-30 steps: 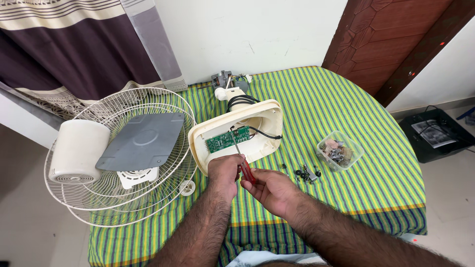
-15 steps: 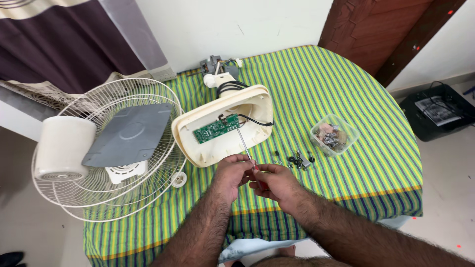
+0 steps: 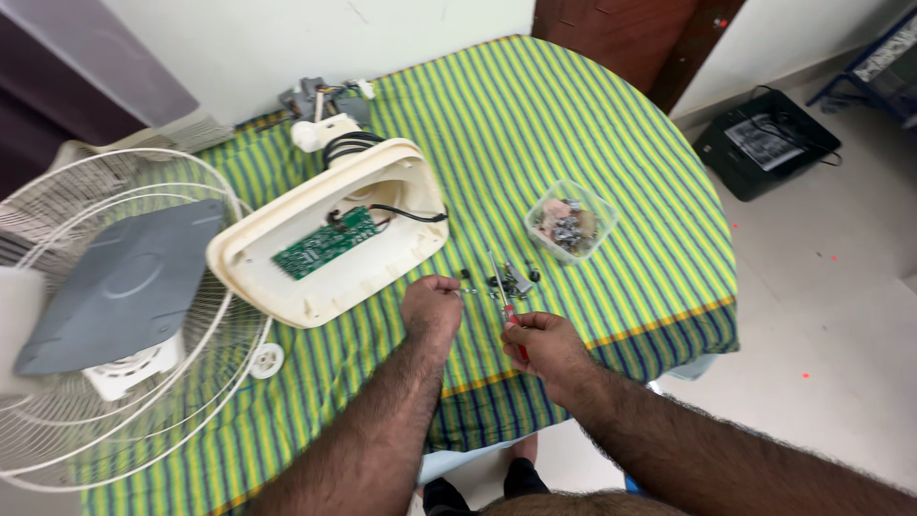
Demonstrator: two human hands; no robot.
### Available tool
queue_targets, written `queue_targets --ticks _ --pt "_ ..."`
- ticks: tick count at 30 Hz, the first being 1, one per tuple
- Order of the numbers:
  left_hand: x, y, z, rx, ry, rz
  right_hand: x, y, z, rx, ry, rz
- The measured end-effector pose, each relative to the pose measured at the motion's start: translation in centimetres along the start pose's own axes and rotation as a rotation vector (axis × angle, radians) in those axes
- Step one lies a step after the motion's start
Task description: The person services an electric fan on a bed. They position a green circuit board inside the open fan housing, use a screwdriver to fasten components and screws, then lift the rear cover plate, align it over the housing, and drive screws with the screwdriver to secure the cover.
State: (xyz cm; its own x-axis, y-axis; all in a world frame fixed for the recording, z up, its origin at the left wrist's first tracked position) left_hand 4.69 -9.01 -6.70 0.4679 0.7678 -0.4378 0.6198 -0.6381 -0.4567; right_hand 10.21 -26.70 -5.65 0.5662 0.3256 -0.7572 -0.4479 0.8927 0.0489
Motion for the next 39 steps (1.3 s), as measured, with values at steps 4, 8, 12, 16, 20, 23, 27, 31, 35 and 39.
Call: queue_targets --ticks 4,8,12,16,20,23,27,31,35,39 --pt "0.4 0.5 -1.0 0.174 0.076 0.043 -1.5 -0.8 0.7 0.011 0.004 0.002" --pt "0.3 0.2 -1.4 0.268 0.099 0.09 -2.9 -1.2 2.2 -0.037 0.029 -0.01" --pt "0.0 0.1 -1.6 0.35 0.088 0.13 -3.9 -0.9 3.1 -0.064 0.032 -0.011" --pt "0.1 0.1 -1.3 0.253 0.076 0.098 -3.8 -0.6 3.1 -0.093 0.008 -0.01" --pt "0.7 0.0 -0.4 -0.185 -0.001 0.052 -2.9 0.3 2.7 -0.078 -0.088 0.047" --pt "1.6 -1.0 0.2 -0.631 -0.09 0.035 -2.3 1.2 2.5 -0.129 -0.135 0.097" --pt "2.7 -3.7 0.5 -1.01 -0.136 -0.018 -2.0 3.1 2.4 -0.207 -0.216 0.183" --pt "3.0 -6.5 0.4 -1.041 -0.107 -0.028 -2.3 5.1 2.8 -0.257 -0.228 0.217" --pt "2.5 -8.6 0.4 -1.074 -0.124 -0.06 -2.9 6.7 3.6 -0.344 -0.263 0.252" --pt "1.7 -10.6 0.5 -1.156 -0.15 -0.058 -3.6 8.1 4.2 -0.409 -0.265 0.248"
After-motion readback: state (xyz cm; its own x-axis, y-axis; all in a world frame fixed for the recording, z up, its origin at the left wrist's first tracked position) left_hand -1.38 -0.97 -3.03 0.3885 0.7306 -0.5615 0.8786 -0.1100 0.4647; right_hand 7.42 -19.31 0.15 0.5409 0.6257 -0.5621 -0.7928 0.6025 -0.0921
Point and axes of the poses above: each hand's wrist, its own x-axis towards the middle knuckle, its own y-axis out of the palm, z = x × y, the point moved 1 cm from there along x, towards the middle knuckle, and after that the axes turned 1 degree about x, right-handed, at the moved point
